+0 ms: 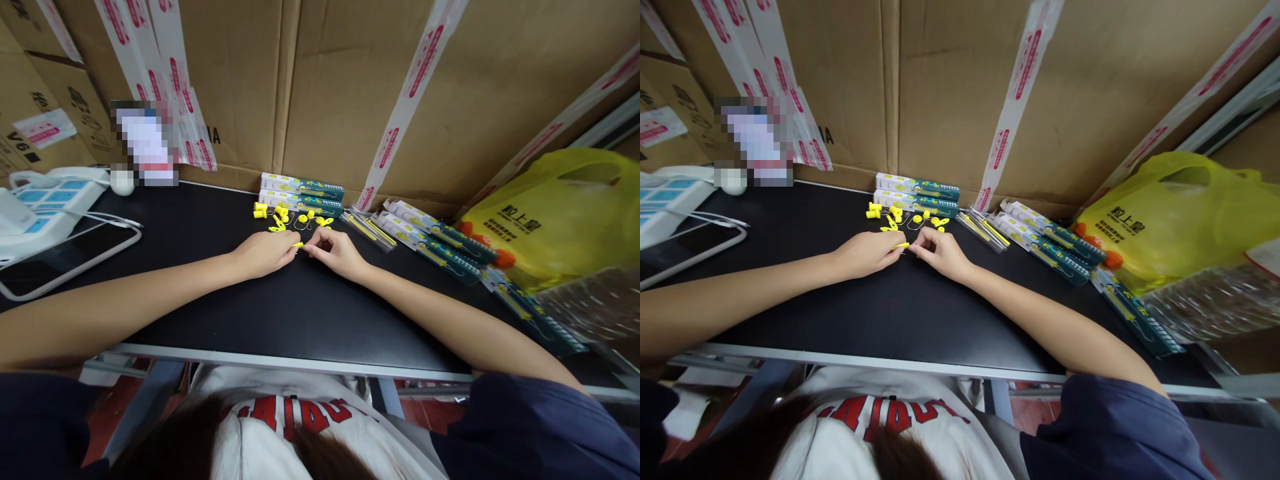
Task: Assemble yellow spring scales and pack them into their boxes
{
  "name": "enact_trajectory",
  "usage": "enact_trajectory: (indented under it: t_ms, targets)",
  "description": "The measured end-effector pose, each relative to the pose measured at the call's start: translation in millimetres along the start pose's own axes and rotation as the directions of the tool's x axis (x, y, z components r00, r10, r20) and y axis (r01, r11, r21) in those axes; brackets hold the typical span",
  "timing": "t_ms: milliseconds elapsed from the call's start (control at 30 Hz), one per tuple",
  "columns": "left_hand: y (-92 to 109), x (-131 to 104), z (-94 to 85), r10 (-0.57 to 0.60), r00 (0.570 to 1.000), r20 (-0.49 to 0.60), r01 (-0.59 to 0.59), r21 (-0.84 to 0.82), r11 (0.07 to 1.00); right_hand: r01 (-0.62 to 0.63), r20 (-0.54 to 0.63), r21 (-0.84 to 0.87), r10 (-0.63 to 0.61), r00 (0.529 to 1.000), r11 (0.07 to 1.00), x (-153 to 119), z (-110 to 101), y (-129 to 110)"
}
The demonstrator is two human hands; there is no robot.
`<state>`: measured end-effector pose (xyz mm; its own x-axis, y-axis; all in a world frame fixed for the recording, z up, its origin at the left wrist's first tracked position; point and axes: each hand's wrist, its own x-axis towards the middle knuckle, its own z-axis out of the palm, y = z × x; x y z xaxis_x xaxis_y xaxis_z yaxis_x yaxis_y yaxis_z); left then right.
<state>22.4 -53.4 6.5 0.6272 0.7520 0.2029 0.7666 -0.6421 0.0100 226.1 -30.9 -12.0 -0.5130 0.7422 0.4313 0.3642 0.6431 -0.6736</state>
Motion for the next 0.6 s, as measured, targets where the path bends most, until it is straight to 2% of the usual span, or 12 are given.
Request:
enact_trajectory:
  t_ms: [600]
  targets:
    - [0.5,-0.2,-1.8,-0.036,0.996,0.083,0.033,0.034,0.999,-0.011,0.038,0.031,0.010,0.999,0.999,-0.8,0.1,7.0]
